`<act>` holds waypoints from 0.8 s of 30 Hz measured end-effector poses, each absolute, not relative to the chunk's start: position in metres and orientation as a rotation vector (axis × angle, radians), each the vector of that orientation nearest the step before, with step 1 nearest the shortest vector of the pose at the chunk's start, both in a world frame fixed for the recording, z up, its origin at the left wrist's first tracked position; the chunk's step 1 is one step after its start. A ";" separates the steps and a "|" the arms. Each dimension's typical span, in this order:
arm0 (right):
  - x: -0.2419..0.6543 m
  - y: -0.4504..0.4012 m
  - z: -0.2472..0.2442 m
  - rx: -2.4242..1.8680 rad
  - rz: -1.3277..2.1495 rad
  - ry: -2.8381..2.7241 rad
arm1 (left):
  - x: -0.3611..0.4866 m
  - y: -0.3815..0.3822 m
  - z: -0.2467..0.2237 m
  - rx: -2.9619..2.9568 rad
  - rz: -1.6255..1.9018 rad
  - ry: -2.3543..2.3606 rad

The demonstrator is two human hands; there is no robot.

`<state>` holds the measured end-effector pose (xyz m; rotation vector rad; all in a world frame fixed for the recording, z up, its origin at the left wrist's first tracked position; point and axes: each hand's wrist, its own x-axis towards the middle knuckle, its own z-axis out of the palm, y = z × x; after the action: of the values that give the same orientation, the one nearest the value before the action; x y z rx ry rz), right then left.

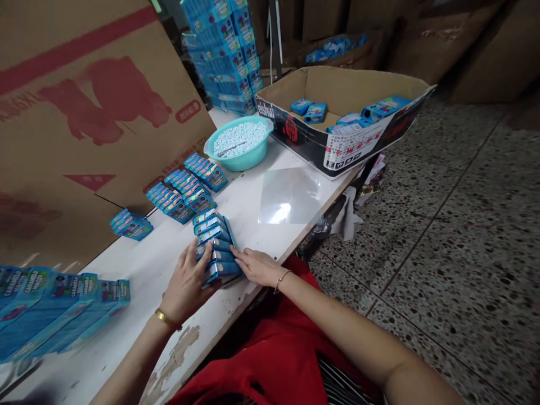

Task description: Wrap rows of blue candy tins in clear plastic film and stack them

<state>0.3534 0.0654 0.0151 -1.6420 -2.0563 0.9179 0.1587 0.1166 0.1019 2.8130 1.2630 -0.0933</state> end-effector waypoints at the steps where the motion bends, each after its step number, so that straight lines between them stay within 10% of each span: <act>1: 0.351 0.065 0.017 -1.689 0.880 -2.082 | 0.163 0.116 0.100 2.841 -0.116 1.261; 24: 0.523 0.154 -0.031 -2.100 0.424 -1.868 | 0.231 0.056 0.090 2.548 0.193 0.481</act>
<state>0.5225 0.1540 -0.0312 -2.1000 -1.8675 0.4243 0.2312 0.0560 0.0904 2.5481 0.4813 0.1934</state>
